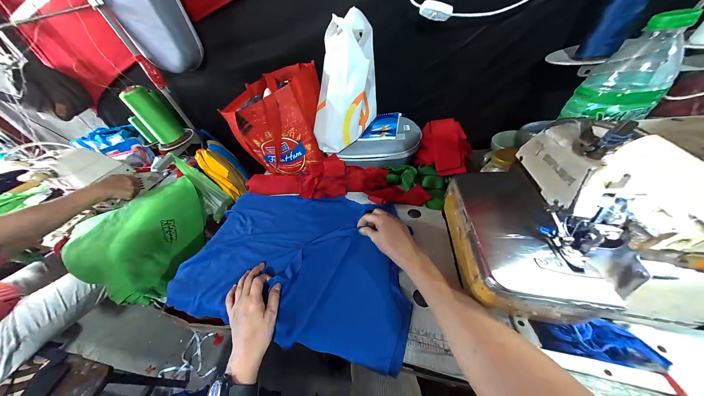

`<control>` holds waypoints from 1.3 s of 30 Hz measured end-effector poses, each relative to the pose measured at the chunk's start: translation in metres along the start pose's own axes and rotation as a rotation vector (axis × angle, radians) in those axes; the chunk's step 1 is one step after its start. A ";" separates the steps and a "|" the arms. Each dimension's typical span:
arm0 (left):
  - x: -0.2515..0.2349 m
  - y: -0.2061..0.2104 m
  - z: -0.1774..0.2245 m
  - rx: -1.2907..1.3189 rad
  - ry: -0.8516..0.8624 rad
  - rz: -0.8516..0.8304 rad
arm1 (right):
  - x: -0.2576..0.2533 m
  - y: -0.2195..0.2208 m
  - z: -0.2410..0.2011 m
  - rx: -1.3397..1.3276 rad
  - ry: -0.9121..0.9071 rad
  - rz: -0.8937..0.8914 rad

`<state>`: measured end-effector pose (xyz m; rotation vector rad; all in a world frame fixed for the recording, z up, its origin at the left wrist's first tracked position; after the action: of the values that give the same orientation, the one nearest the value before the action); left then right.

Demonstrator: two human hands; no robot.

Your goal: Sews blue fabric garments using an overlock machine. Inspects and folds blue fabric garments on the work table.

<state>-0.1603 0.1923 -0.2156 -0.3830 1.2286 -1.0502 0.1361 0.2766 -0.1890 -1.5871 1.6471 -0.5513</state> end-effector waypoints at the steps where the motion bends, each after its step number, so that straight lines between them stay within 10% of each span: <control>1: 0.001 0.000 0.000 0.015 -0.009 -0.001 | 0.000 -0.002 0.003 -0.040 0.001 0.036; 12: 0.005 -0.067 0.081 0.867 -0.145 0.144 | 0.006 -0.036 0.006 -0.461 -0.102 0.495; 19: 0.063 -0.007 0.173 0.494 0.286 -0.289 | 0.026 -0.035 0.034 -0.733 0.241 0.598; 26: 0.077 0.003 0.179 0.565 0.341 -0.363 | 0.014 -0.022 0.044 -0.817 0.385 0.481; 30: 0.064 -0.012 0.172 0.697 0.291 -0.379 | 0.025 -0.027 0.016 -0.694 0.065 0.426; 34: 0.032 -0.022 0.130 0.357 0.133 -0.039 | 0.023 -0.010 -0.025 -0.732 -0.273 0.029; 39: 0.039 0.012 0.101 0.059 0.097 -0.060 | 0.026 0.025 -0.029 -0.690 -0.265 -0.358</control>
<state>-0.0659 0.1387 -0.2124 -0.3287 1.2764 -1.1655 0.1000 0.2484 -0.1962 -2.3632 1.4262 0.0897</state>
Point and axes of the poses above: each hand's wrist, its own x-axis away from the middle knuckle, its own y-axis out of the palm, z = x × y, the point moved 8 cm from there along -x, towards the middle knuckle, and after that the axes turned 1 degree about -y, right-handed, at the moved point
